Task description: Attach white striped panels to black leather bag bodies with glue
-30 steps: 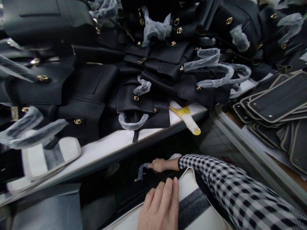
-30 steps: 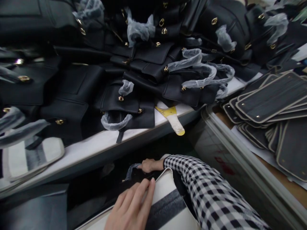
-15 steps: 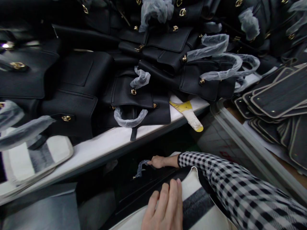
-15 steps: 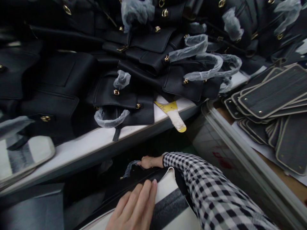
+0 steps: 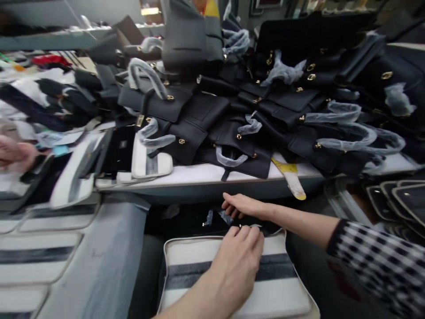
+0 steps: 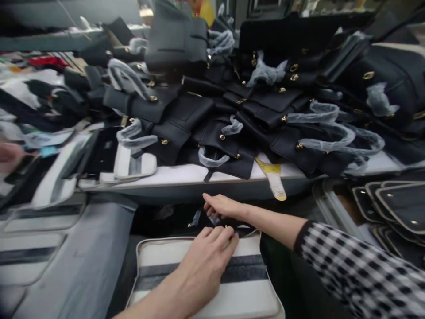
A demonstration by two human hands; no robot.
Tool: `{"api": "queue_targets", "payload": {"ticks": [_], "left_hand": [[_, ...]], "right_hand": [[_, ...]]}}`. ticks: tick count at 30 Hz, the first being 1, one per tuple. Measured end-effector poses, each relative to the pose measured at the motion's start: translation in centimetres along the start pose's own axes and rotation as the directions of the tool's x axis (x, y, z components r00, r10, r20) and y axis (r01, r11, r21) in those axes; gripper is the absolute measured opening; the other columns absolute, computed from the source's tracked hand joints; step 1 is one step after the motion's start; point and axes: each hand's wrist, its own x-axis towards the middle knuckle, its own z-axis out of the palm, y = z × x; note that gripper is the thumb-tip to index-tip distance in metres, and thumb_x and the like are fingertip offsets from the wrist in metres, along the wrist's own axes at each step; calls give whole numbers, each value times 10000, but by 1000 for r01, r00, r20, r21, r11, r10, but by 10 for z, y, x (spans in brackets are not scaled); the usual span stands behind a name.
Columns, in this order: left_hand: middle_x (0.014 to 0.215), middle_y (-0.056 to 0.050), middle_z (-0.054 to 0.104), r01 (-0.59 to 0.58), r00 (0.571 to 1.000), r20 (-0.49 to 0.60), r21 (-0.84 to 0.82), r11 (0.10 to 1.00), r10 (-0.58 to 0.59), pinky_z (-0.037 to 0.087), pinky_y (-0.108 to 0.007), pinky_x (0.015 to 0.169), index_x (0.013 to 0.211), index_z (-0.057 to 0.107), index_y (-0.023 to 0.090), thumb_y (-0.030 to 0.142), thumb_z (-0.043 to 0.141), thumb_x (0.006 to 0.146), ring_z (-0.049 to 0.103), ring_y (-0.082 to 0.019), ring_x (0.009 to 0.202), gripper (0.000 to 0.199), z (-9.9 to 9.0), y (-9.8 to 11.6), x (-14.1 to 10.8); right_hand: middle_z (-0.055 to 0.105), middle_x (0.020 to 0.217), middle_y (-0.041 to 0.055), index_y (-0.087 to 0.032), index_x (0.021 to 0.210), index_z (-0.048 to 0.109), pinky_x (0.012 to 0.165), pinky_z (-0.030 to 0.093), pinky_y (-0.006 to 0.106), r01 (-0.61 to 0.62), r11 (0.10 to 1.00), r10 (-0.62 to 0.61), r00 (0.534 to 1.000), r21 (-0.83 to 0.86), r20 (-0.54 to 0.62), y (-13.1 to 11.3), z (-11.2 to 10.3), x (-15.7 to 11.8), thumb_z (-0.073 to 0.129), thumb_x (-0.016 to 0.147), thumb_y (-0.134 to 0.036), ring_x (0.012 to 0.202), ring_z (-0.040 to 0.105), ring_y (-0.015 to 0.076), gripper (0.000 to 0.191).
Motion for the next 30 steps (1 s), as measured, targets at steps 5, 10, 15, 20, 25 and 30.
{"api": "queue_targets", "payload": {"ticks": [5, 10, 15, 20, 25, 30], "left_hand": [[1158, -11, 643, 260, 954, -73, -280, 924, -291, 445, -353, 891, 1092, 653, 239, 126, 543, 786, 563, -215, 1041, 344, -18, -31, -35], [1002, 3, 731, 531, 845, 148, -358, 768, -515, 467, -320, 788, 1021, 736, 325, 389, 673, 763, 651, -242, 940, 274, -34, -76, -74], [815, 19, 748, 592, 803, 285, -477, 650, -523, 451, -261, 693, 981, 760, 380, 456, 716, 700, 662, -245, 913, 294, -37, -100, -86], [817, 3, 752, 560, 809, 342, -695, 451, -479, 452, -240, 664, 996, 772, 272, 479, 726, 682, 657, -230, 851, 379, -19, -111, -91], [884, -10, 756, 551, 802, 358, -751, 363, -478, 466, -236, 657, 1058, 753, 210, 431, 659, 751, 665, -227, 851, 390, -5, -113, -98], [977, 0, 756, 521, 821, 262, -708, 478, -507, 465, -257, 779, 1037, 756, 290, 395, 672, 767, 666, -251, 978, 301, -6, -113, -100]], "right_hand": [[699, 793, 81, -148, 800, 685, 741, 470, 300, 116, 985, -124, 991, -130, -57, -19, 25, -39, 165, 950, -681, 787, 647, 204, 759], [690, 756, 60, -161, 929, 694, 786, 441, 321, 145, 951, -175, 981, -272, -88, -17, 37, -39, 161, 954, -670, 758, 635, 210, 738], [692, 821, 71, -182, 1033, 680, 826, 427, 321, 156, 908, -205, 975, -388, -86, -22, 39, -42, 151, 981, -599, 817, 636, 224, 676], [690, 919, 60, -226, 998, 645, 790, 425, 295, 159, 870, -216, 974, -466, -71, -25, 42, -46, 175, 995, -532, 840, 634, 216, 560], [677, 829, 47, -221, 868, 611, 735, 422, 281, 136, 859, -195, 978, -493, -71, -27, 44, -46, 132, 993, -548, 778, 632, 203, 593], [682, 836, 45, -234, 890, 618, 713, 409, 294, 98, 843, -179, 978, -528, -104, -32, 46, -46, 150, 987, -568, 788, 637, 217, 584]]}}
